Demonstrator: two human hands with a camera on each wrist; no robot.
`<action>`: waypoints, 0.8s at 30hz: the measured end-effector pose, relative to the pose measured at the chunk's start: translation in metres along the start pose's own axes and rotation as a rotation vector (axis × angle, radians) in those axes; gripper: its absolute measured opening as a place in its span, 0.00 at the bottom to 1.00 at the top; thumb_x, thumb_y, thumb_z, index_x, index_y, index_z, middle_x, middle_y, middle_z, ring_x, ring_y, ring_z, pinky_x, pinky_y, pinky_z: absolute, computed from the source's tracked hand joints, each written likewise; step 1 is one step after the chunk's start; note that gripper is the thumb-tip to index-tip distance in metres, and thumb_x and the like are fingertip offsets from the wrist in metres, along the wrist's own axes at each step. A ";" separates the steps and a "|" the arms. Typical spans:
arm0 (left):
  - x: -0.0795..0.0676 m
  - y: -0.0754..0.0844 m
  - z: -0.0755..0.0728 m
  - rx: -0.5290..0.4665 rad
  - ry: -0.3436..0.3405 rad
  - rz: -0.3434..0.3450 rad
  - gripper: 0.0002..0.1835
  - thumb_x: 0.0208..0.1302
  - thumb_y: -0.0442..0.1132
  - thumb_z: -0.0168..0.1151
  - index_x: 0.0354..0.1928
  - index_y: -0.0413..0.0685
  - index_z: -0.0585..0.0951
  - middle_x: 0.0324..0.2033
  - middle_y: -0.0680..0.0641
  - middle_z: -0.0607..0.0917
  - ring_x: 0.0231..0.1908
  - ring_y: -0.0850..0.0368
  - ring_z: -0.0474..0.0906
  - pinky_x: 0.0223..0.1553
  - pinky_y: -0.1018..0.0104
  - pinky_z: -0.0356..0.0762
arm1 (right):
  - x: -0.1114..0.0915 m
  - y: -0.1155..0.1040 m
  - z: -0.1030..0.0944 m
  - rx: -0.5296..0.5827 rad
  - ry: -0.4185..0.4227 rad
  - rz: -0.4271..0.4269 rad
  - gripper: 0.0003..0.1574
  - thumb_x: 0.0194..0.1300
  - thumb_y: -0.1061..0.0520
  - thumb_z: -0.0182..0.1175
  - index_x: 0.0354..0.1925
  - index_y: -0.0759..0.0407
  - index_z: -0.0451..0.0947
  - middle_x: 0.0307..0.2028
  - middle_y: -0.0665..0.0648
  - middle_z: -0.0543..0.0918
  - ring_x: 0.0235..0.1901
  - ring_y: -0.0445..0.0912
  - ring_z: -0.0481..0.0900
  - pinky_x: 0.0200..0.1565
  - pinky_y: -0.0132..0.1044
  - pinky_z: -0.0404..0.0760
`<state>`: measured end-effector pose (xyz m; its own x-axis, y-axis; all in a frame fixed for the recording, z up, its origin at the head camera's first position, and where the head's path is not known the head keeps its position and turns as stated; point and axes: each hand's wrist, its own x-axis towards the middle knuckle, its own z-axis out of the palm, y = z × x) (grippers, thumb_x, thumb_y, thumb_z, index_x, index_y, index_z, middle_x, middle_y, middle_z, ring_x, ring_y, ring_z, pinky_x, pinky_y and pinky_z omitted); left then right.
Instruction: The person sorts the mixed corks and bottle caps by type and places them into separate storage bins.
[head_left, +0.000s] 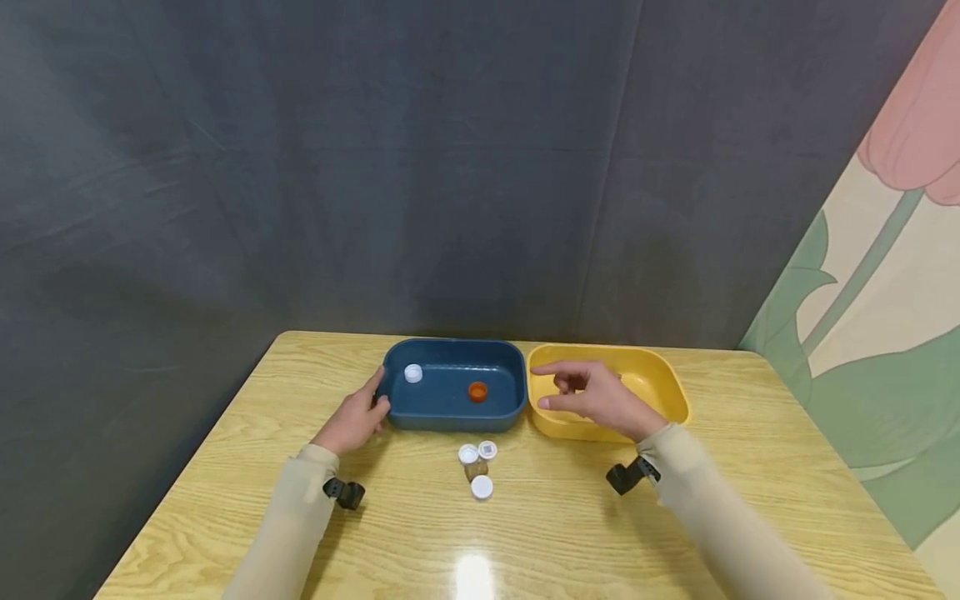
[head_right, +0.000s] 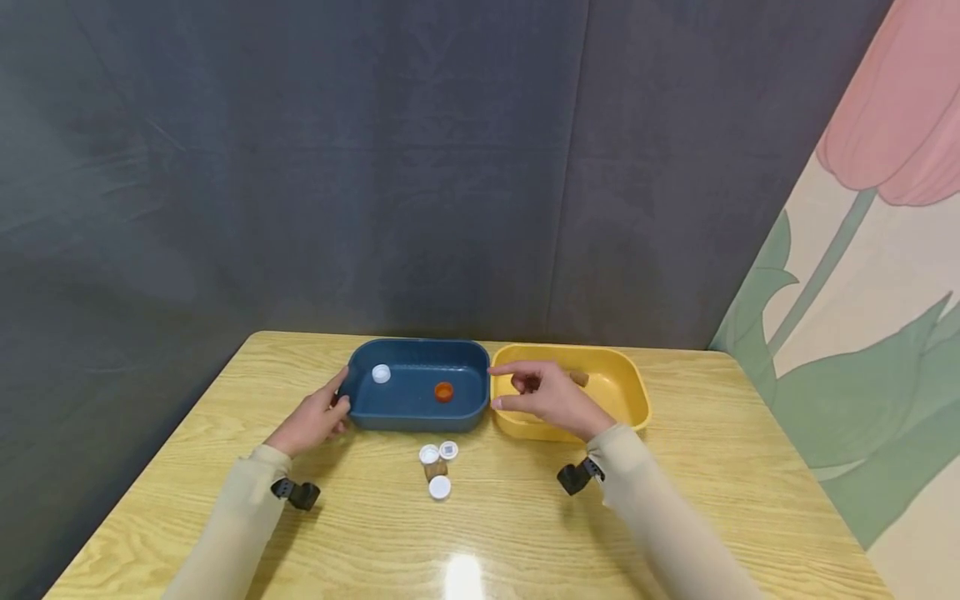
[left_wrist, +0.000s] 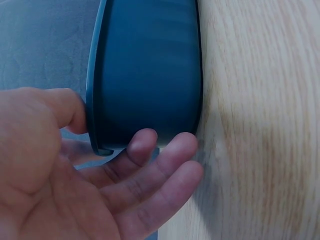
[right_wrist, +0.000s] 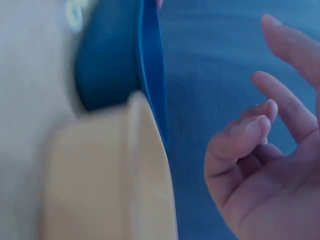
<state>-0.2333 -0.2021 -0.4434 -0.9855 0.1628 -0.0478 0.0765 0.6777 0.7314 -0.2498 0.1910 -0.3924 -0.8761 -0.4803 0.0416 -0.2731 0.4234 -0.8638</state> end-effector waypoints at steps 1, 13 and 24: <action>0.000 0.000 0.000 0.001 0.000 -0.002 0.35 0.77 0.38 0.42 0.80 0.41 0.44 0.28 0.39 0.80 0.28 0.48 0.76 0.28 0.62 0.68 | -0.003 -0.001 0.006 0.007 -0.011 -0.019 0.29 0.59 0.50 0.73 0.59 0.52 0.82 0.31 0.56 0.71 0.31 0.48 0.70 0.27 0.31 0.67; 0.002 0.002 -0.003 0.010 -0.012 -0.002 0.35 0.77 0.40 0.42 0.80 0.42 0.43 0.28 0.38 0.81 0.28 0.47 0.77 0.25 0.63 0.68 | -0.021 0.026 0.084 0.238 -0.263 -0.086 0.29 0.60 0.63 0.70 0.59 0.68 0.79 0.27 0.50 0.69 0.26 0.37 0.65 0.28 0.27 0.64; 0.001 0.002 -0.001 0.014 -0.015 0.001 0.35 0.77 0.39 0.42 0.80 0.40 0.44 0.28 0.39 0.80 0.28 0.48 0.77 0.25 0.62 0.68 | -0.021 0.036 0.102 0.222 -0.271 -0.011 0.26 0.56 0.62 0.74 0.54 0.65 0.84 0.24 0.50 0.70 0.23 0.37 0.63 0.26 0.26 0.61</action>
<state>-0.2343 -0.2014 -0.4408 -0.9831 0.1741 -0.0569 0.0799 0.6873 0.7219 -0.2011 0.1379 -0.4754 -0.7283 -0.6829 -0.0573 -0.1634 0.2542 -0.9533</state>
